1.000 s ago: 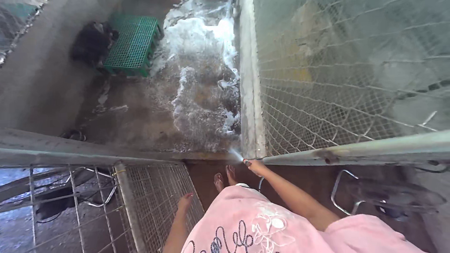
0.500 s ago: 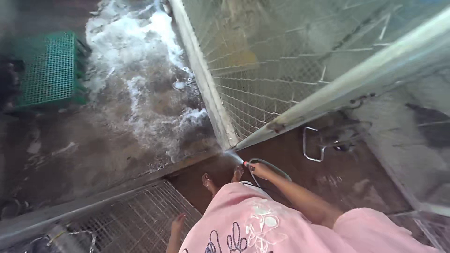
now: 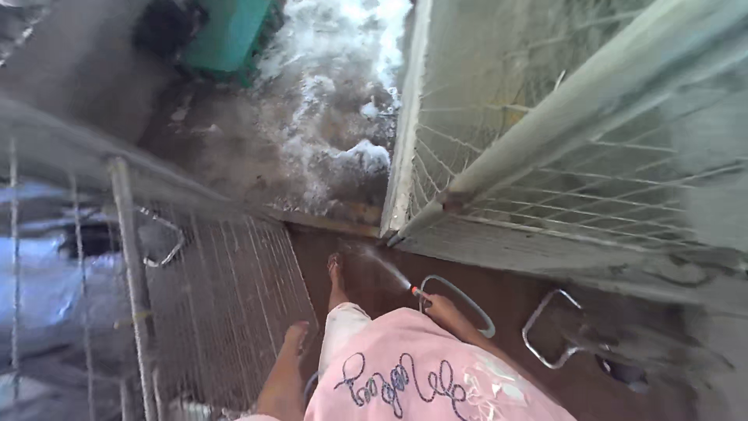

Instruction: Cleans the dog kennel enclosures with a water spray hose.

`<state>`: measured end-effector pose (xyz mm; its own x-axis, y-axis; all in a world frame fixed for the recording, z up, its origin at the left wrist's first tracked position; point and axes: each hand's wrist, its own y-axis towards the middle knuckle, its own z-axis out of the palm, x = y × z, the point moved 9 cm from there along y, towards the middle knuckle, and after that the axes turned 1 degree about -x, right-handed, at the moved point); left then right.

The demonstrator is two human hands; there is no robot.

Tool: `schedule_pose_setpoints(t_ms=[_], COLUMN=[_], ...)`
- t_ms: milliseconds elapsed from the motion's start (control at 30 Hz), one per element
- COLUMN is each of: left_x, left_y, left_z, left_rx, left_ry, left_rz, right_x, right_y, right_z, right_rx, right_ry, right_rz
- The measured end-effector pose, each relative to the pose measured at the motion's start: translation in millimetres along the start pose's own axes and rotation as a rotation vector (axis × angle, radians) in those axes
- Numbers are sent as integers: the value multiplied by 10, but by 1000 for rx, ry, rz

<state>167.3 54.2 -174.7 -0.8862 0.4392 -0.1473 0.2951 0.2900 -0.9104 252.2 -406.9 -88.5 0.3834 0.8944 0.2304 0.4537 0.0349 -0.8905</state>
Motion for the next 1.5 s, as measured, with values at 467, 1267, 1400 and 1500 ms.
schedule_pose_setpoints(t_ms=[467, 1267, 1400, 1500], left_x=[1192, -3337, -3666, -3870], left_y=[-2534, -3204, -3217, -3251], left_z=[-254, -84, -44, -71], left_rx=[-755, -429, -438, -425], left_ry=[-1464, -370, -340, -278], left_rz=[507, 1187, 1166, 1044], right_x=[-1181, -712, -860, -1011], right_y=[-336, -855, -916, -917], right_z=[0, 591, 606, 659], right_rx=[35, -22, -60, -72], right_ry=[-280, -182, -61, -10], right_rz=[-117, -31, -2, 24])
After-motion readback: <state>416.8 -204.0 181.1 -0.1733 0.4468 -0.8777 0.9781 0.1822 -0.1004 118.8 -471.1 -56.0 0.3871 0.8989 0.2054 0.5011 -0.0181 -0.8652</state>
